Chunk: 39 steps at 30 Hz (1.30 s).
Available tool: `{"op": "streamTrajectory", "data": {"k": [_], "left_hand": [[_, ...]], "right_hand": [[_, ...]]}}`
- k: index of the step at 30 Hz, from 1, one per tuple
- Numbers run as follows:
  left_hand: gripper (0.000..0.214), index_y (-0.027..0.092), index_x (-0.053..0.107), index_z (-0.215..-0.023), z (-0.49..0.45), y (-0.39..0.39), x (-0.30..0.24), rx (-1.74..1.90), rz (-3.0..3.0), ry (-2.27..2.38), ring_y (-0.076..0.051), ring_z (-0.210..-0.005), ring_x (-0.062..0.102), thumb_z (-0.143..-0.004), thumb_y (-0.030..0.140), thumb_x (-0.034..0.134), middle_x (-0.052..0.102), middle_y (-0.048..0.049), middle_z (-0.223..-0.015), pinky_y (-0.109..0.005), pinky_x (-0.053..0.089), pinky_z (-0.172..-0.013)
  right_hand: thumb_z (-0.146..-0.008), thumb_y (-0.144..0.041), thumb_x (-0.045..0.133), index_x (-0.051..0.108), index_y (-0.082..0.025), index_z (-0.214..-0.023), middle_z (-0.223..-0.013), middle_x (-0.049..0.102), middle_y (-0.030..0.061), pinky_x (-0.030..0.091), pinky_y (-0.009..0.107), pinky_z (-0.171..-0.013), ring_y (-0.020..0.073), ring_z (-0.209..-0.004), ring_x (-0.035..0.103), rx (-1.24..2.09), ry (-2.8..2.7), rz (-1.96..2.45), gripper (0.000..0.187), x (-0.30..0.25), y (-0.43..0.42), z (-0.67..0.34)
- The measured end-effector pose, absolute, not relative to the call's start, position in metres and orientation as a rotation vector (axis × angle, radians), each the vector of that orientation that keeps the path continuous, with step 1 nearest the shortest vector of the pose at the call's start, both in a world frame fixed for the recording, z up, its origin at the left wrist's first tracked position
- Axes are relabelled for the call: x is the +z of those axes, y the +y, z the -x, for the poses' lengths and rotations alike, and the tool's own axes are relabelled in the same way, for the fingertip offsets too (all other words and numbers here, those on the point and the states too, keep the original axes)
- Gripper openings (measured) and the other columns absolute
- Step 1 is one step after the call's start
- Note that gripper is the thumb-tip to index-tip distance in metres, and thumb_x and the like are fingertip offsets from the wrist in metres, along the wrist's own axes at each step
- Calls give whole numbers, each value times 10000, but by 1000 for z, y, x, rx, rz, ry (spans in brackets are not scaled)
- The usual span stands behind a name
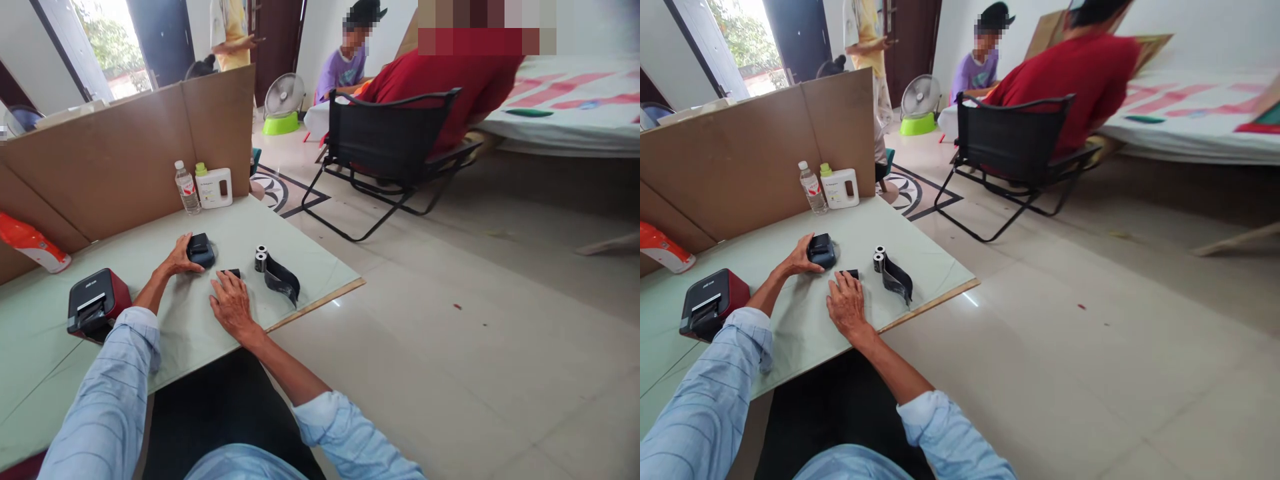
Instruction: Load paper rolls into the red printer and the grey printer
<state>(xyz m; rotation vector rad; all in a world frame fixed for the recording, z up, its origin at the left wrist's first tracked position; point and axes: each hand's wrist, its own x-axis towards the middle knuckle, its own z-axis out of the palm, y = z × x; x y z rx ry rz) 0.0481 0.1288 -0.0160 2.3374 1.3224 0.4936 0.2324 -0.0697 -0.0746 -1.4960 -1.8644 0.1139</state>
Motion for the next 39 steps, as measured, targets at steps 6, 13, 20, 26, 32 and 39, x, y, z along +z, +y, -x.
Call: {"op": "streamTrajectory", "data": {"k": [6, 13, 20, 26, 32, 39], "left_hand": [[1447, 140, 304, -1670, -54, 131, -17, 518, -2300, 1318, -424, -1529, 368, -456, 499, 1004, 369, -189, -1575, -531, 260, -1334], [1353, 174, 396, -1627, -56, 121, -24, 663, -2271, 1347, -400, -1456, 440, -458, 462, 1013, 410, -151, -1494, -535, 331, -1305], [1267, 190, 444, -1574, -58, 114, -27, 707, -2233, 1397, -397, -1438, 470, -470, 458, 1005, 405, -143, -1498, -527, 354, -1296], [1289, 178, 408, -1585, -56, 115, -29, 673, -2206, 1389, -420, -1481, 432, -480, 497, 990, 354, -176, -1562, -543, 360, -1281], [1358, 221, 368, -1612, -53, 121, -37, 675, -2210, 1402, -446, -1530, 377, -442, 499, 999, 293, -176, -1614, -578, 334, -1281], [1352, 218, 384, -1620, -55, 118, -39, 715, -2194, 1432, -421, -1481, 452, -436, 472, 985, 340, -145, -1565, -520, 371, -1278]], "right_hand": [[-967, -209, 645, 677, -157, -1354, -1567, 588, 181, 391, 521, -1197, 334, -1460, 485, 93, -1908, 1509, 392, -73, -69, -234], [-971, -212, 633, 671, -162, -1352, -1587, 562, 183, 357, 526, -1216, 338, -1478, 458, 101, -1969, 1554, 387, -73, -68, -234], [-971, -221, 623, 673, -160, -1343, -1576, 573, 186, 350, 532, -1215, 340, -1483, 446, 81, -1989, 1556, 380, -71, -66, -234], [-969, -221, 638, 685, -162, -1298, -1557, 591, 179, 358, 518, -1214, 328, -1480, 454, 50, -2001, 1576, 338, -69, -66, -232], [-967, -217, 644, 690, -169, -1287, -1551, 599, 172, 360, 515, -1218, 324, -1470, 469, 34, -1995, 1568, 327, -69, -66, -230], [-968, -219, 643, 694, -166, -1281, -1535, 611, 166, 353, 504, -1226, 323, -1475, 464, 4, -2007, 1569, 322, -71, -65, -230]]}}
